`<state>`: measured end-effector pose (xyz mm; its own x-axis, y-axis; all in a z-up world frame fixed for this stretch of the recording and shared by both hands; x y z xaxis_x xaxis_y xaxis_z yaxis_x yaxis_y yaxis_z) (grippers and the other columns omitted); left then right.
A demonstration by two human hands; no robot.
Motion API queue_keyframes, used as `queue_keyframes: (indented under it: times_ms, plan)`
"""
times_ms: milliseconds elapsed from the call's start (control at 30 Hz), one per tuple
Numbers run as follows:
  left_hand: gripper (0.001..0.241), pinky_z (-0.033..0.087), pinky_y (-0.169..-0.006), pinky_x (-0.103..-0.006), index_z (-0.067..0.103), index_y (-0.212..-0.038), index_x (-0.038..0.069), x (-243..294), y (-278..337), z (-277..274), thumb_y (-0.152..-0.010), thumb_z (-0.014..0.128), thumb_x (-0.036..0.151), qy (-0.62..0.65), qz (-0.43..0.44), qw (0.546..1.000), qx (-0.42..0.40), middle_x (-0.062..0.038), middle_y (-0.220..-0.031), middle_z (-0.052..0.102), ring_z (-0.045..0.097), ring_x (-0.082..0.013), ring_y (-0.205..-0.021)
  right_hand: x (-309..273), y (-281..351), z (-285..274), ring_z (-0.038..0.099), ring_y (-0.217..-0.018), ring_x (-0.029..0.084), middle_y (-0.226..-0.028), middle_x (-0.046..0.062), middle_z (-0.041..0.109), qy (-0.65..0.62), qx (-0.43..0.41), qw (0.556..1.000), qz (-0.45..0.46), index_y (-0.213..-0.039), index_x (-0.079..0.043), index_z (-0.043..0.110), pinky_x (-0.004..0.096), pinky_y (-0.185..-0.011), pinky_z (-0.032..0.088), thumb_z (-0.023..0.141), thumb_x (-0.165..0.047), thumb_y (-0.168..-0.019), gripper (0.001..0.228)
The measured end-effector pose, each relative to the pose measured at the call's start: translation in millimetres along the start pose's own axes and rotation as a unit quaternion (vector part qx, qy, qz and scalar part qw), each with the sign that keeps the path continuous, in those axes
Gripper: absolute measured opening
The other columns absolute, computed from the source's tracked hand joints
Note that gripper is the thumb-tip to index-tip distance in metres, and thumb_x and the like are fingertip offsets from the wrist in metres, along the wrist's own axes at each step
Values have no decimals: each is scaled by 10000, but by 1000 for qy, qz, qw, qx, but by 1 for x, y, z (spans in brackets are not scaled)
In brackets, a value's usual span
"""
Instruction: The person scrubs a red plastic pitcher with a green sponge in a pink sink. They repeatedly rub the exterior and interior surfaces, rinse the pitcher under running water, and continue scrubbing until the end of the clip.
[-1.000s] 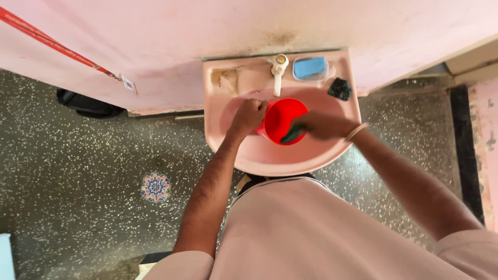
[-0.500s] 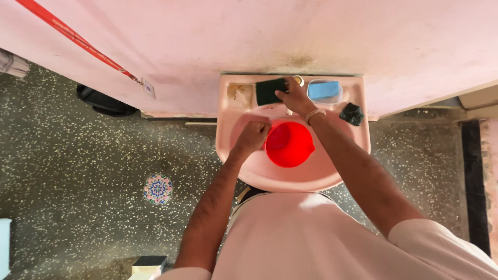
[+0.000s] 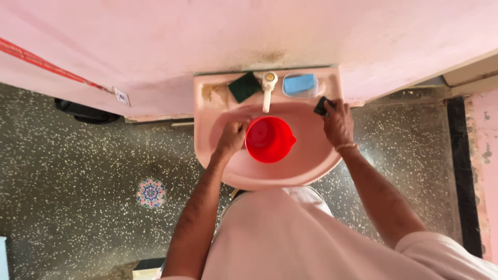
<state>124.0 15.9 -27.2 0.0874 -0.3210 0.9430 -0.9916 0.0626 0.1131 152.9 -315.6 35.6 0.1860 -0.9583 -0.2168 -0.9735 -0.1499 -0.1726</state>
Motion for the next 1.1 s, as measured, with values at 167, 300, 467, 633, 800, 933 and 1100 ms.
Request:
queue_keyframes:
  times_ms: [167, 300, 467, 633, 800, 933, 1100]
  plan:
    - [419, 381, -485, -394, 549, -712, -53, 2, 2, 0, -1040, 580, 205, -6, 8, 1000, 27, -167, -546, 489, 462, -167, -480, 15, -15, -5, 637, -1005, 305, -1089, 107, 646, -103, -14, 994, 36, -1116, -68, 779, 424, -868, 552, 730, -22, -980, 151]
    - [460, 381, -464, -379, 537, -665, -43, -20, 10, -4, -1048, 558, 211, 48, -28, 997, 50, -119, -513, 499, 463, -138, -454, 16, -44, -15, 666, -921, 334, -1096, 168, 618, -226, 77, 968, 79, -1120, -10, 730, 403, -794, 577, 708, -15, -947, 174]
    - [508, 367, -437, -365, 539, -631, -23, -42, 23, -9, -1064, 508, 241, 49, -67, 993, 79, -72, -471, 478, 458, -127, -418, -15, -68, 2, 647, -972, 370, -1074, 183, 621, -227, 122, 963, 78, -1048, 51, 704, 449, -810, 542, 718, 15, -925, 129]
    - [505, 374, -441, -365, 558, -653, -24, -39, 19, -12, -1067, 531, 263, 25, -53, 995, 85, -73, -475, 471, 453, -133, -418, -51, -85, 24, 604, -1008, 370, -1066, 165, 613, -201, 118, 972, 28, -1062, 41, 728, 476, -865, 511, 748, 28, -846, 217]
    - [516, 365, -452, -383, 541, -670, -41, -37, 9, -12, -1072, 534, 282, 26, -52, 996, 72, -104, -488, 452, 432, -147, -432, -71, -80, 29, 606, -982, 328, -1029, 111, 640, -161, 66, 984, -24, -1014, 5, 763, 491, -850, 456, 773, -9, -809, 205]
    - [514, 345, -476, -402, 515, -687, -62, -33, 2, -15, -1074, 551, 275, 23, -25, 997, 69, -134, -521, 419, 370, -161, -484, -84, -80, 36, 587, -1012, 333, -1058, 114, 636, -182, 9, 979, -95, -1053, -19, 771, 445, -898, 480, 717, 37, -854, 214]
    - [495, 359, -483, -402, 527, -683, -53, -32, -4, -14, -1059, 526, 270, 22, -7, 998, 60, -121, -522, 444, 400, -154, -459, -60, -85, 58, 657, -960, 308, -1046, 117, 680, -255, -105, 953, -128, -1019, -51, 783, 411, -861, 548, 701, 68, -875, 204]
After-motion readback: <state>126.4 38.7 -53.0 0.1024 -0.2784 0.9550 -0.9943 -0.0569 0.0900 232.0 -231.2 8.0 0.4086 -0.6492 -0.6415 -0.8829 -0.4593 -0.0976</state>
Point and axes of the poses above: each hand's wrist, its own y-axis away from the middle knuckle, its own z-axis out of the palm, x = y × z, the point moved 9 cm from there along -y, towards the middle knuckle
